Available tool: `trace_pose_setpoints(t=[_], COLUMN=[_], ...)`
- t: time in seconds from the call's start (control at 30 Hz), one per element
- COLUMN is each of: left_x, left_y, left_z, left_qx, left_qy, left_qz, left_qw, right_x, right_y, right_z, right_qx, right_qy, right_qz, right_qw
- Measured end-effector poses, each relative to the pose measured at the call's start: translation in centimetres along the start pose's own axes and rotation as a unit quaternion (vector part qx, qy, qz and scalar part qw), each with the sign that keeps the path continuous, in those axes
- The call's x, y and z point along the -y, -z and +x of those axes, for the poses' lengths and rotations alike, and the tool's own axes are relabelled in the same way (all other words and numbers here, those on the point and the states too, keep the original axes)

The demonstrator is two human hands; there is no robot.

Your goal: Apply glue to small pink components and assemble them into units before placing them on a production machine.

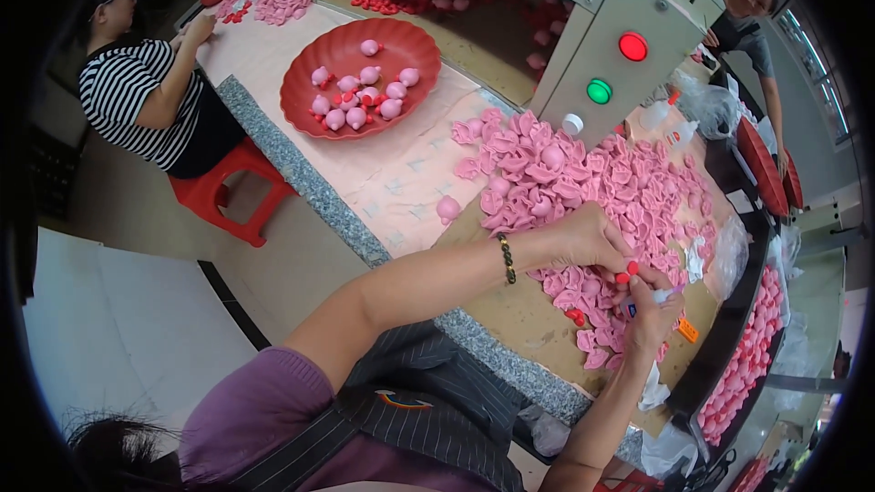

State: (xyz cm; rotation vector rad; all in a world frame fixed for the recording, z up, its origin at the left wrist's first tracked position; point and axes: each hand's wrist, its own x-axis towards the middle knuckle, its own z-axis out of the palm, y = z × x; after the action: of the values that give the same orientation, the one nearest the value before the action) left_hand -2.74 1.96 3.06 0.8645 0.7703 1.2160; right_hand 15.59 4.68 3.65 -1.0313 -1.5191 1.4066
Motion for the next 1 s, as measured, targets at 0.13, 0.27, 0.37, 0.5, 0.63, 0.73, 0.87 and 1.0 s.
trace_pose_setpoints(t=[0.13,0.27,0.37,0.5,0.63,0.73,0.87,1.0], left_x=[0.2,-0.3,-0.1,0.1,0.0,0.0,0.2,0.1], left_y=[-0.2,0.0,0.1,0.0,0.0,-0.1,0.0,0.0], left_z=[0.3,0.4,0.5,0.5,0.3,0.4,0.3,-0.2], left_qx=[-0.014,-0.013,-0.007,-0.011,-0.016,-0.011,-0.015,-0.013], left_qy=[0.000,0.000,0.004,0.004,0.006,0.012,0.013,0.014], left_qz=[-0.001,-0.004,0.013,0.009,0.012,0.015,0.019,0.003], left_qw=[1.000,1.000,1.000,1.000,1.000,1.000,1.000,1.000], right_x=[-0.2,0.0,-0.5,-0.9,-0.4,-0.4,-0.6,0.1], right_y=[0.4,0.2,0.5,0.9,0.4,0.5,0.4,-0.2], right_z=[0.1,0.4,0.4,0.4,0.1,0.1,0.0,-0.3], right_qx=[0.001,-0.008,-0.003,0.007,-0.002,-0.007,-0.006,-0.007], right_qy=[0.001,-0.012,-0.013,-0.018,-0.025,-0.026,-0.023,-0.037], right_qz=[0.002,0.005,0.019,0.014,0.016,0.030,0.018,0.014], right_qw=[1.000,1.000,1.000,1.000,1.000,0.999,1.000,0.999])
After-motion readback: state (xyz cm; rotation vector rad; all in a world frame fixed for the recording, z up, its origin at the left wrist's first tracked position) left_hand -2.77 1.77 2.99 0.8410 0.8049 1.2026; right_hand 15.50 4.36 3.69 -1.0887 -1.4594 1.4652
